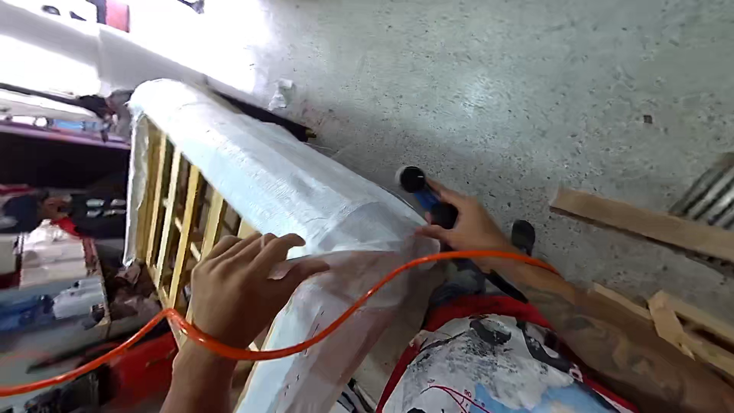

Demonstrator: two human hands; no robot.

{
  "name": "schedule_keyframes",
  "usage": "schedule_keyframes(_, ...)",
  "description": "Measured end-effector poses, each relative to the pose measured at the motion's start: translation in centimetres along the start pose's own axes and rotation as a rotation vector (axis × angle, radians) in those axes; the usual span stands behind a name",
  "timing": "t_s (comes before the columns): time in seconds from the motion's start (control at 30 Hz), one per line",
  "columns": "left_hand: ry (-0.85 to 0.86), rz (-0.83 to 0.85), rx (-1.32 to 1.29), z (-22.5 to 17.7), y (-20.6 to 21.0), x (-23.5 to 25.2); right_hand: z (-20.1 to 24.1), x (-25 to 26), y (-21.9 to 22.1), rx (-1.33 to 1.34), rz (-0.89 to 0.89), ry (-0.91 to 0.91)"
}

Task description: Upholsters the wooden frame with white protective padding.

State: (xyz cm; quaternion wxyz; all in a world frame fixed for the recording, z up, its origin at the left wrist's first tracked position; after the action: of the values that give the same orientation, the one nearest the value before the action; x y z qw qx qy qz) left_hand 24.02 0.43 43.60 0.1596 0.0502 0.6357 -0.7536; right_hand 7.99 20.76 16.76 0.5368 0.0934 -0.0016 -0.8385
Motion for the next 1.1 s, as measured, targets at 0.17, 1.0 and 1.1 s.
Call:
schedule_keyframes(0.17, -0.550, -0.021, -0.387, 0.8, 1.3, -7.8, 1.5, -2.9, -2.2, -0.165, -0.034, 0.160)
schedule_keyframes(1.0, -0.175, -0.257, -0.841, 0.4, 7.0, -4.4, 8.2, -5.8, -5.8, -0.144, -0.029, 0.284)
schedule_keyframes(1.1, -0.124, 0.252, -0.697, 0.1, 4.4, -3.5, 7.7, -6.4, -5.0, -0.092, -0.095, 0.272)
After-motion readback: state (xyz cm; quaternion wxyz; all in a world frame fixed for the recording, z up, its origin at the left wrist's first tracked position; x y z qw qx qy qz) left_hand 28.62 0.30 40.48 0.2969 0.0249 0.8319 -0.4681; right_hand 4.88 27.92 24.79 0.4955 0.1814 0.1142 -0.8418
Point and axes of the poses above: each hand's wrist, its own x-axis towards the middle knuckle, its own y-axis out of the palm, z = x × y, the point moved 2 cm from there along x, towards the middle knuckle, and after that the axes turned 15 degrees about z, right-handed, at the moved point
